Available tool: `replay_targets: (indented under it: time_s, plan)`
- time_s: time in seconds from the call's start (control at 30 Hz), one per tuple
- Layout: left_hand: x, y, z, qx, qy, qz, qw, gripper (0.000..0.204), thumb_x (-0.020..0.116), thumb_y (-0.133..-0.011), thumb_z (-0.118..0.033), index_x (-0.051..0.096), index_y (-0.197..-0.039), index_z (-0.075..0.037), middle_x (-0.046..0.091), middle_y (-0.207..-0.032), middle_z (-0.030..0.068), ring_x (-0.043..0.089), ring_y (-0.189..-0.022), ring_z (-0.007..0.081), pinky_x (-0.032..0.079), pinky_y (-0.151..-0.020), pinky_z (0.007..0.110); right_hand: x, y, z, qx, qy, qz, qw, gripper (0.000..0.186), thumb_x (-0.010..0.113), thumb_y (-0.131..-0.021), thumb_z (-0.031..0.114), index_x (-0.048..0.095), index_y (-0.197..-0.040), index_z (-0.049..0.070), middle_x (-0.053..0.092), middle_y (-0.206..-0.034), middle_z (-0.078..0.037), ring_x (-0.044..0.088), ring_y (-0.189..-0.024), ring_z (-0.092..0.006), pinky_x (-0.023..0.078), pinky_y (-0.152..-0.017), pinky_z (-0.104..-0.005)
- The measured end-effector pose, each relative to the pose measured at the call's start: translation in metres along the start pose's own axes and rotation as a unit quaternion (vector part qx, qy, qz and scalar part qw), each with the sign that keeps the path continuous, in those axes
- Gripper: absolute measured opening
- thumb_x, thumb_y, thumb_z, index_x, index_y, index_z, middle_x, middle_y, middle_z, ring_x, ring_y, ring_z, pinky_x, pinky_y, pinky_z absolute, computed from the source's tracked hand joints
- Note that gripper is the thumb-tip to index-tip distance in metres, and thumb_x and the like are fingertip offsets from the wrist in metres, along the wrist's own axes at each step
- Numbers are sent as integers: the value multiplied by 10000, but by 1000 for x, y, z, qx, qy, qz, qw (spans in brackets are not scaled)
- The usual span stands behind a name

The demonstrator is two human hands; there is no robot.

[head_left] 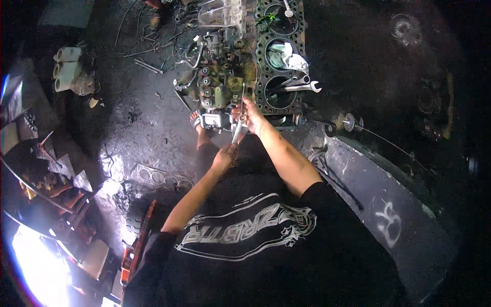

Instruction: The person uses a wrench and a screwdriver to remove bolts and components from an engine block while working with another person.

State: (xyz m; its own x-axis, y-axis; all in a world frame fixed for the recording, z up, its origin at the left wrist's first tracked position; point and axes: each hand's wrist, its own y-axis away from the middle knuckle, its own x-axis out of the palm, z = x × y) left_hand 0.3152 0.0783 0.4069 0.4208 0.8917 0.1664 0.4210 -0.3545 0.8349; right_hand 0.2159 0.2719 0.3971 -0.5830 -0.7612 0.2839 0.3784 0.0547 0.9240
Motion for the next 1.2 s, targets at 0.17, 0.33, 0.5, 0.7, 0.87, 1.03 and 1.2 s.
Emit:
replay_targets:
  time_s: [0.17,0.33,0.5,0.7,0.87,1.03,1.2]
  plan:
    - [27,-5,-19,13,-6,-79,997,365,467,-1005,-367,611,-967,-34,524,-663,10,488,-562,116,399,-524,301,-10,-9,-1,-26,26,29,999,437,529,-938,484,573,-1036,60,692,-880,-125,684,-772,-252,564,-711,-398]
    - [47,5,-50,-12,-117,-128,985,417,467,-998,-402,629,-931,-24,532,-652,15,512,-591,127,411,-556,291,-25,2,-7,-40,-41,88,994,384,562,-932,436,554,-1078,81,690,-920,-111,675,-816,-223,562,-715,-354]
    - [29,-7,-15,-89,57,-104,989,493,439,-993,-409,641,-1087,31,675,-938,118,633,-750,198,497,-621,342,-8,70,-52,115,232,138,956,756,467,-846,730,552,-1224,80,527,-1295,-214,462,-1263,-329,350,-1052,-503]
    - [57,-21,-41,-121,-44,-119,984,547,330,-1000,-384,548,-1227,63,640,-1117,157,619,-1001,250,495,-873,404,-35,32,-97,191,3,153,970,861,513,-793,765,557,-1288,62,543,-1293,-190,484,-1196,-310,347,-1021,-458]
    - [51,-15,-25,-117,-56,-138,982,495,324,-1007,-352,547,-1234,28,616,-1154,142,579,-1061,258,446,-935,423,-14,64,-77,48,135,35,989,742,572,-838,608,548,-1274,9,566,-1238,-173,502,-1164,-276,377,-1001,-390]
    - [38,-33,7,-96,38,-62,993,431,346,-1007,-298,531,-1248,7,582,-1198,128,528,-1142,267,389,-1000,413,-24,38,-101,-22,159,63,985,486,520,-934,433,612,-1117,-8,625,-1160,-127,555,-1013,-256,424,-920,-392]
    - [8,-70,71,-16,295,129,947,385,359,-1008,-260,521,-1260,-18,555,-1235,119,488,-1208,273,345,-1049,401,-35,16,-128,-84,180,6,980,456,502,-935,458,626,-1066,39,626,-1019,-89,544,-940,-211,424,-873,-365]
